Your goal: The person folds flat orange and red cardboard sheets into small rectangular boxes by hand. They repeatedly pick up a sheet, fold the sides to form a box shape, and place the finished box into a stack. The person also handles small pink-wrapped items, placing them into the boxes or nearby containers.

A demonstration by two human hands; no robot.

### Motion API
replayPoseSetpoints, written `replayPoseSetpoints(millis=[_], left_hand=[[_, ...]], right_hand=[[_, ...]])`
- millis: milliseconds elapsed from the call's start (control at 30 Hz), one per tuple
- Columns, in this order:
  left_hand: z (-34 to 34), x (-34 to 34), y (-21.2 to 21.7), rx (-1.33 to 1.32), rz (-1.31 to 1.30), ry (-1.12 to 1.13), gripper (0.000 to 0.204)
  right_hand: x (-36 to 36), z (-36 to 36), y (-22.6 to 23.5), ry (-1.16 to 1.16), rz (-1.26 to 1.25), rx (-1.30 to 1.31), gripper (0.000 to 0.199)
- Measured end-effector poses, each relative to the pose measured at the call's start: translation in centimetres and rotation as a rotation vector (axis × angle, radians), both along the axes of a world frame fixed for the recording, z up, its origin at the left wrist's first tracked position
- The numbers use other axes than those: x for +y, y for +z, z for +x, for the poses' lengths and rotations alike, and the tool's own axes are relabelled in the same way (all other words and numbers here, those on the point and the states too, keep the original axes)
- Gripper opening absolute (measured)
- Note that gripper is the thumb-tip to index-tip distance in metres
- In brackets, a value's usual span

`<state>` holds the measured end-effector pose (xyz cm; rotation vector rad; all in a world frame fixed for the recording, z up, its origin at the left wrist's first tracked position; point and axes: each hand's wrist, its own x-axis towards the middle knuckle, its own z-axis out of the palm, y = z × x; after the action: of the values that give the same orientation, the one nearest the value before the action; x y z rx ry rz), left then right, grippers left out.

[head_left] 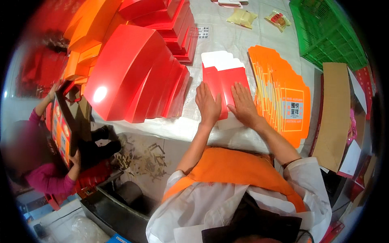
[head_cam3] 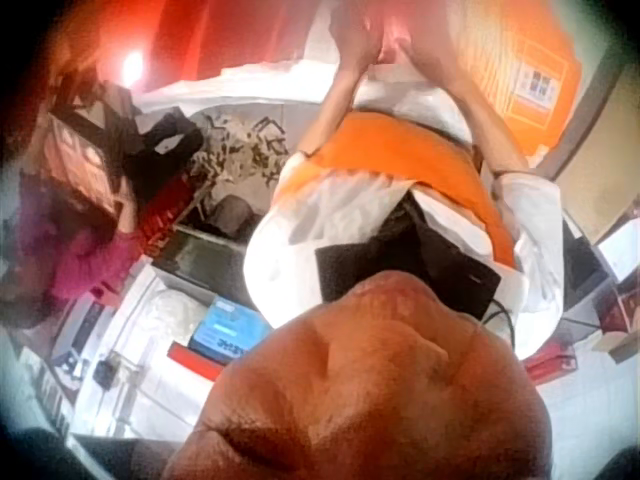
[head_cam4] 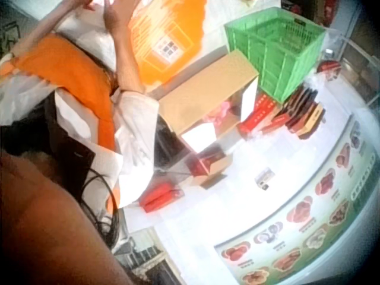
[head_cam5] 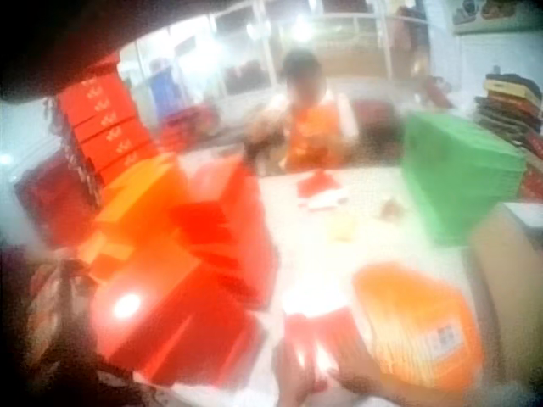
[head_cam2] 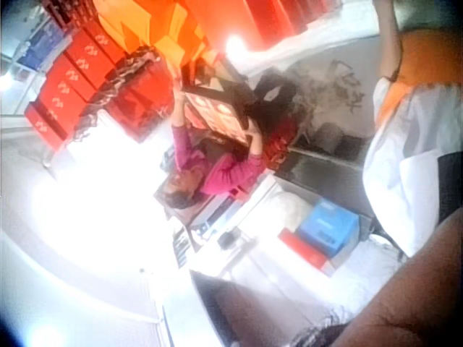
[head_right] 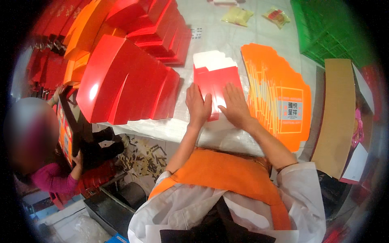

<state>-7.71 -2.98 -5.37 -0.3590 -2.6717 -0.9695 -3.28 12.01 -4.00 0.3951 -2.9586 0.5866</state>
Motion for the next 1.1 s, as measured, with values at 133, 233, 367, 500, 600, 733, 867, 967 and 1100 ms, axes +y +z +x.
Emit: replayPoseSetpoints(millis=[133, 233, 367, 500, 600, 733, 867, 967, 1100], left_hand=[[-1.0, 1.5, 0.0, -0.177, 0.014, 0.052, 0.051], [-1.9, 1.6, 0.5, -0.154, 0.158, 0.134, 0.040], [-1.1, 2.2, 3.8, -0.388, 0.703, -0.006, 0.024], [-0.1, 1.9, 5.6, -0.641, 0.973, -0.002, 0.020], [0.9, 2.7, 9.3, -0.538, 1.373, -0.012, 0.027], [2.0, 3.5, 11.0, -0.503, 1.565, -0.067, 0.035], [4.4, 3.8, 8.4, -0.565, 1.144, -0.095, 0.036], [5.1, 4.0, 8.1, -0.763, 1.115, -0.114, 0.038], [6.2, 5.0, 8.2, -0.685, 1.199, 0.013, 0.037]], right_hand=[[-0.3, 0.4, -0.1, 0.009, -0.019, 0.088, 0.058], [-0.2, 0.6, 0.5, 0.015, -0.003, 0.064, 0.057], [0.2, 0.8, 0.8, 0.047, -0.204, 0.070, 0.047], [1.2, 2.6, 3.0, -0.032, -0.747, 0.040, 0.030], [2.1, 5.9, 4.5, -0.222, -1.251, -0.264, 0.023], [2.3, 7.2, 5.6, -0.377, -1.891, -0.552, 0.025], [1.4, 6.9, 6.5, -0.513, -2.395, -0.446, 0.029], [-0.4, 7.4, 8.2, -0.498, -2.310, -0.435, 0.025], [-1.1, 7.5, 5.8, -0.421, -1.603, -0.346, 0.026]])
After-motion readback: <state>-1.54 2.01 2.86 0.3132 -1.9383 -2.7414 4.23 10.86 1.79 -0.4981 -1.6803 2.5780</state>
